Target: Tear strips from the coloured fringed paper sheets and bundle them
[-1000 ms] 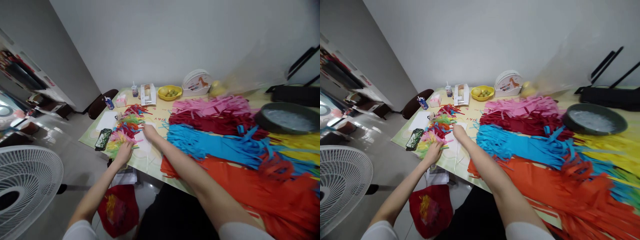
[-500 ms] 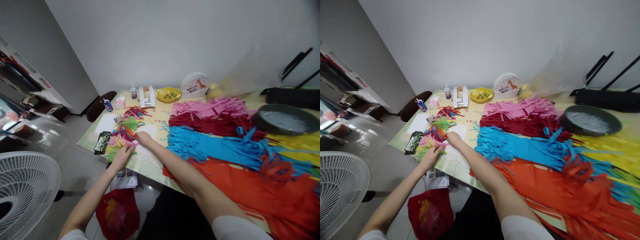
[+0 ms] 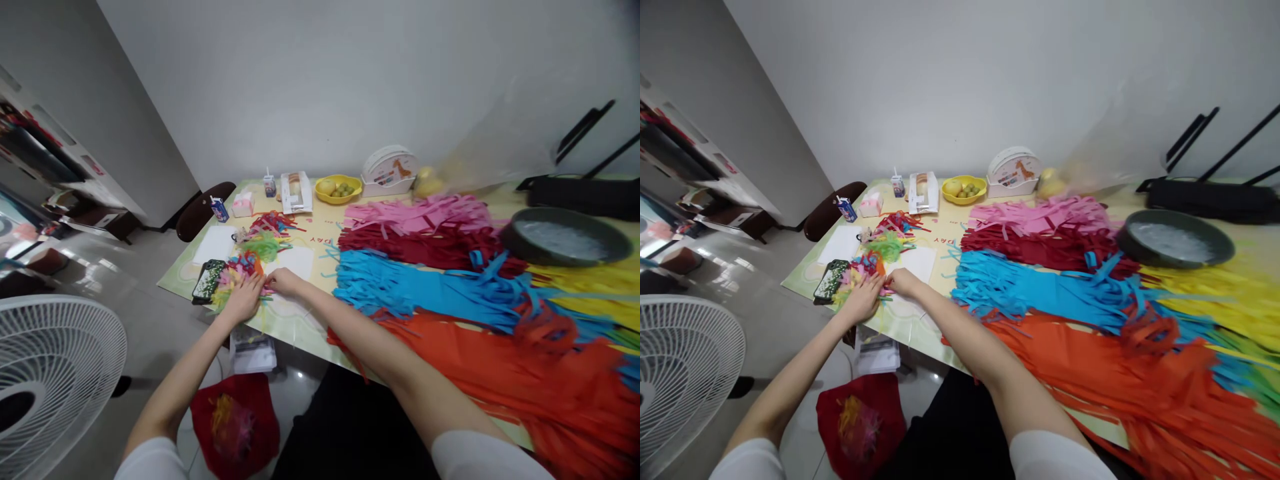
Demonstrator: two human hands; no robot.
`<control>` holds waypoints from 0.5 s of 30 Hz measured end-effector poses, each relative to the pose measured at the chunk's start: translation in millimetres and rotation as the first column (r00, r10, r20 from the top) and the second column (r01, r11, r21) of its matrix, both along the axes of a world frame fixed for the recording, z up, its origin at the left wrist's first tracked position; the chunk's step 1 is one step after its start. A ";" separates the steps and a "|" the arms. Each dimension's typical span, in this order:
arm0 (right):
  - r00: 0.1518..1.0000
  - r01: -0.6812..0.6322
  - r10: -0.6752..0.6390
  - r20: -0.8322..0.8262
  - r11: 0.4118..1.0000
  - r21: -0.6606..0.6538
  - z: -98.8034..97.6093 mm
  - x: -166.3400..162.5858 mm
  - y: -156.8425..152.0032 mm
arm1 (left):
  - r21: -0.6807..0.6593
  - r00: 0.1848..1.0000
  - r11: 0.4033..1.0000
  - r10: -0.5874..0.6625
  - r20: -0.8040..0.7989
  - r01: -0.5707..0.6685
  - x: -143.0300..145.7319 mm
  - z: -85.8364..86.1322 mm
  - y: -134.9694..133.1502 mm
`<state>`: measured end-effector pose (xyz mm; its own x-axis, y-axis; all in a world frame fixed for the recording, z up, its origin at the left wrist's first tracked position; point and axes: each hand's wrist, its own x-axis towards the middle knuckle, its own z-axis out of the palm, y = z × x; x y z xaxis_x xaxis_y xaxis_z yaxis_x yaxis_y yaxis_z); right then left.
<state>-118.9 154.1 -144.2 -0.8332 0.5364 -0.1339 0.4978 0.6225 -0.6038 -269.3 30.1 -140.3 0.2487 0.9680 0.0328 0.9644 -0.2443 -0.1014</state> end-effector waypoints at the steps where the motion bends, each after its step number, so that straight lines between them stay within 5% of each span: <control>1: 1.000 0.003 -0.003 -0.003 1.000 -0.016 0.5 1.6 -0.5 | -0.016 1.000 1.000 0.003 0.015 -0.003 -1.6 0.3 1.1; 9: 0.969 0.214 -0.221 -0.107 0.975 -0.066 15.3 46.1 2.7 | -0.017 0.986 0.999 0.040 0.162 -0.038 -2.8 4.5 10.6; 15: 0.875 0.387 -0.403 -0.269 0.915 -0.113 27.1 106.2 -16.2 | 0.102 0.875 0.958 0.198 0.441 -0.268 -5.2 27.7 20.5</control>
<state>-12.7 137.9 -117.1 -0.5606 0.8273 0.0356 0.5000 0.3724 -0.7819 -274.5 50.7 -112.6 -0.0553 0.9698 0.2377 0.9505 -0.0218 0.3100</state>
